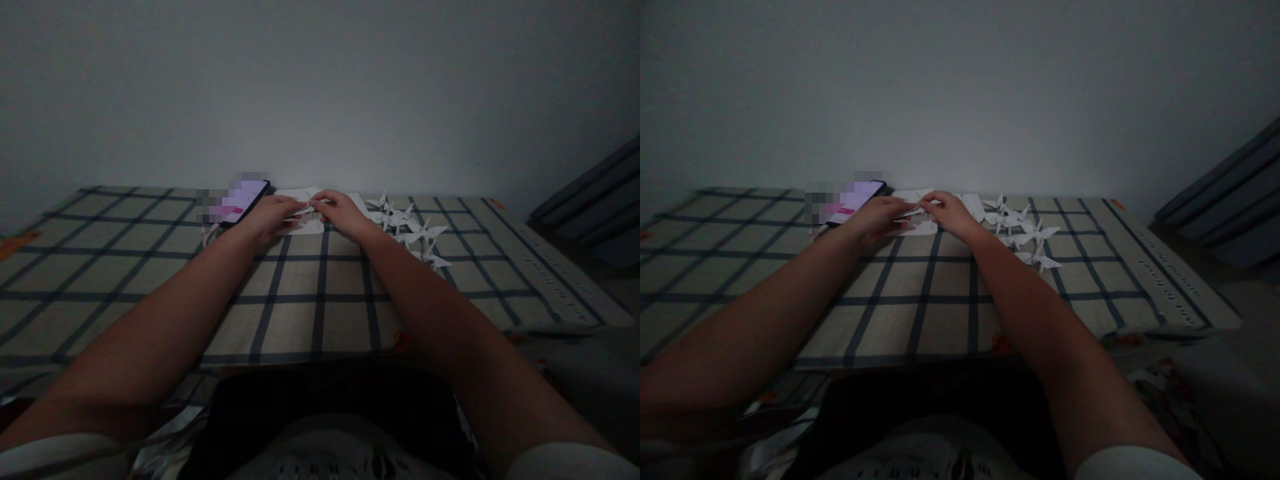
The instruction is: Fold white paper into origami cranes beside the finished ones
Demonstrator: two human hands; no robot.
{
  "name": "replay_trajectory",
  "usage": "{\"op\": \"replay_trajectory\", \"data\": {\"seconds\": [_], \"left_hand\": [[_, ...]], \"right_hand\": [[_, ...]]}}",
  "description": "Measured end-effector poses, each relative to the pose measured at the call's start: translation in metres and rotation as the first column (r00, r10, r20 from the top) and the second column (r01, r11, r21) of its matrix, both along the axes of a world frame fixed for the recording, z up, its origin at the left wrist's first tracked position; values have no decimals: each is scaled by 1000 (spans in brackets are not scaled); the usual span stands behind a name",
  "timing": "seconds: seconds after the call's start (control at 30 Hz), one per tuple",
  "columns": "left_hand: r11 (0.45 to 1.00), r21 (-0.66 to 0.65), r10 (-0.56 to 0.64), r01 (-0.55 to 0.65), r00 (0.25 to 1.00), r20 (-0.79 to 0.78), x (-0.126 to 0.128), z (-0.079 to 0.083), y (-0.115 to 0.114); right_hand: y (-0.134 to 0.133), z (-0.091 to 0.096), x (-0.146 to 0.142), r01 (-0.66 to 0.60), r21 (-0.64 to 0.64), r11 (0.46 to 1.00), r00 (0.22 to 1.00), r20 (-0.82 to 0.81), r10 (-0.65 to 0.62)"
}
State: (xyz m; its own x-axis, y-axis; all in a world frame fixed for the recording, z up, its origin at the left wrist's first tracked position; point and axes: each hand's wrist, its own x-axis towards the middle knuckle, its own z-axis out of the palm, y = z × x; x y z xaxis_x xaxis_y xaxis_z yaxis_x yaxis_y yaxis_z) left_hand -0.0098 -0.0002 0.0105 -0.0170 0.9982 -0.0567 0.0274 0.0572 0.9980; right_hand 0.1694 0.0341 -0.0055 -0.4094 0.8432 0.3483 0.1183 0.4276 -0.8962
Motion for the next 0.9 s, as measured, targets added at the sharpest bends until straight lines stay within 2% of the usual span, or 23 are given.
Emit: {"op": "replay_trajectory", "data": {"seconds": [0.2, 0.4, 0.57, 0.67, 0.9], "left_hand": [[987, 123, -101, 107, 994, -52, -4, -3, 1], [970, 188, -135, 152, 986, -102, -5, -8, 4], [976, 189, -91, 107, 992, -88, -2, -7, 1], [975, 198, -71, 97, 989, -133, -1, -7, 0], [976, 214, -1, 30, 991, -133, 0, -10, 1]], "right_hand": [[0, 2, -2, 11, -2, 1000, 999, -42, -11], [2, 1, -5, 104, 50, 993, 992, -72, -100], [2, 0, -4, 111, 97, 989, 993, -45, -107], [1, -2, -4, 124, 119, 985, 992, -51, -119], [3, -4, -10, 114, -35, 993, 969, -215, -119]]}}
